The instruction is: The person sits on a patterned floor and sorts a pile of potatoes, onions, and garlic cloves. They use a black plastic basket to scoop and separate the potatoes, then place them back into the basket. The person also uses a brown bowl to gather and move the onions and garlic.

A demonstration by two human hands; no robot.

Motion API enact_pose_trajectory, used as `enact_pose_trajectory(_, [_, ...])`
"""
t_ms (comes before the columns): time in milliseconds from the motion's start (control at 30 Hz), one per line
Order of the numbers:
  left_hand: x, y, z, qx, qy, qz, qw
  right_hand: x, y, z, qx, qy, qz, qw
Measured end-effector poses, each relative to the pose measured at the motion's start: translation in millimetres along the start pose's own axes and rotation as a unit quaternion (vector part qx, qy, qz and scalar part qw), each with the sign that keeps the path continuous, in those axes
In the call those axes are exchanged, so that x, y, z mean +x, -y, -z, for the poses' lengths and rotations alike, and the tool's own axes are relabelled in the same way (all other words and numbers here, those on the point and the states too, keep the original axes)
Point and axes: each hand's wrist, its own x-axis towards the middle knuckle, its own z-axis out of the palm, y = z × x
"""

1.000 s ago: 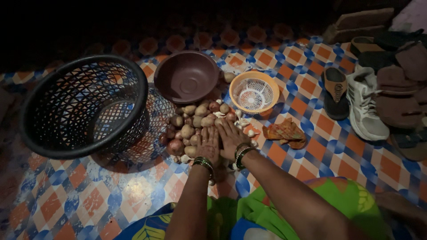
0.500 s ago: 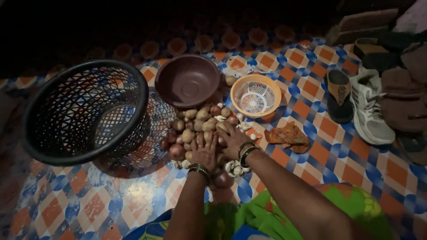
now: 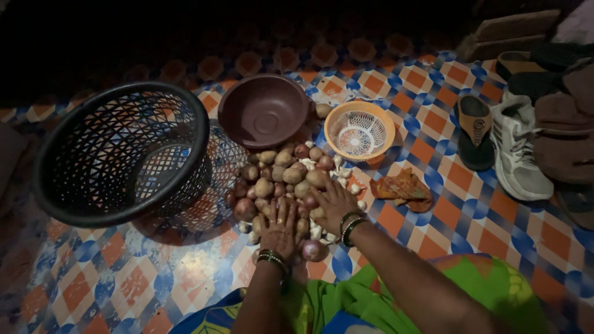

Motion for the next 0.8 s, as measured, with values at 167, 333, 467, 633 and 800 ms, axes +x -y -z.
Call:
enact_pose_trajectory(167, [-10.7,-3.1,5.7,-0.019,-0.006,0.049,0.999,15.1,-21.0,-39.5,-0.017,-0.041,0.035,0.998])
enact_pose_trajectory(333, [-16.3,-4.4,8.1,-0.077,-0.076,0.153,0.982,23.3,-34.2,-64.6,0.068,-0.146,-0.031,0.987])
enact_pose_trajectory(467, [-15.0,-3.0,15.4,-0.071,0.007,0.223,0.972,24.0,-30.0,-70.0,0.067,-0.106,-0.078,0.989])
enact_pose_trajectory(633, [-16.3,-2.4,11.1,-0.074,0.022,0.158,0.984,17.6,-31.7,-61.3,0.021,-0.082,-0.045,0.995])
enact_pose_trajectory(800, [-10.2,8.1,-9.3,-0.030,-0.152,0.173,0.973,20.9,-41.4,-52.9,0.052,-0.053,-0.097,0.993])
